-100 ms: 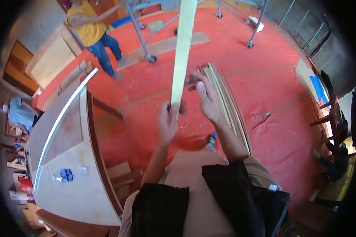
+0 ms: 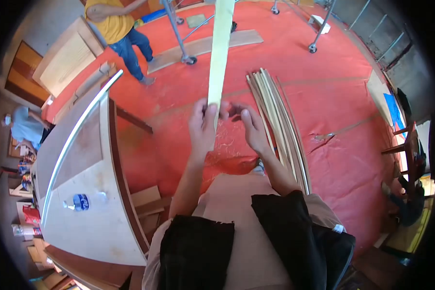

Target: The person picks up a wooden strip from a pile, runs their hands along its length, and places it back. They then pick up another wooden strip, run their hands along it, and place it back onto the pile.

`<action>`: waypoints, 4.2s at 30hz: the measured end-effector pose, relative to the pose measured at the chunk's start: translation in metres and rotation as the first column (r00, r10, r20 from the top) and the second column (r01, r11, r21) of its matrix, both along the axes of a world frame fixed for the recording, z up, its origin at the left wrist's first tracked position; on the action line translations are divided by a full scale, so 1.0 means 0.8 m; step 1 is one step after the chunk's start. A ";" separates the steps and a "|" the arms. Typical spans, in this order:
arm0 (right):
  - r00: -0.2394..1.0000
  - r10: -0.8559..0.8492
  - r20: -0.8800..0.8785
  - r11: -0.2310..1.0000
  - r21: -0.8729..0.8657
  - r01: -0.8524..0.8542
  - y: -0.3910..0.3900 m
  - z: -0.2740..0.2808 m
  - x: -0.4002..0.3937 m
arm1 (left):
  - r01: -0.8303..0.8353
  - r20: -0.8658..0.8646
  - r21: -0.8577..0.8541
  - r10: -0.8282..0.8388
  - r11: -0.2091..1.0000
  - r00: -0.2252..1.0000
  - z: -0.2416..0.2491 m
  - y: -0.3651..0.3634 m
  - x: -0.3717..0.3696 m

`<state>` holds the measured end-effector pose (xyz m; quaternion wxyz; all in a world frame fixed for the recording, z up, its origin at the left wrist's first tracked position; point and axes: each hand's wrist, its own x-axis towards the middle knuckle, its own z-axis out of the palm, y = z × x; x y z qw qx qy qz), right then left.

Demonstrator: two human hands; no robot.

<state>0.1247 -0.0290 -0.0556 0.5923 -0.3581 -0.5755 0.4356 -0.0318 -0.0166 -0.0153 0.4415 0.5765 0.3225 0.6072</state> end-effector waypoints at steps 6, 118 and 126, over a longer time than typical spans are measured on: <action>0.972 0.049 0.230 0.999 -0.009 -0.049 -0.061 -0.067 -0.029 | 0.054 0.164 0.043 -0.060 0.998 0.985 0.028 0.026 -0.011; 0.572 0.211 0.793 0.622 -0.560 0.547 -0.169 -0.480 0.538 | -0.470 -0.794 -0.565 -0.292 0.678 0.533 -0.481 -0.366 0.102; 0.656 0.532 0.536 0.627 -0.770 0.120 -0.142 -0.484 0.376 | -0.588 -0.794 -0.448 0.003 0.674 0.608 -0.558 -0.347 0.037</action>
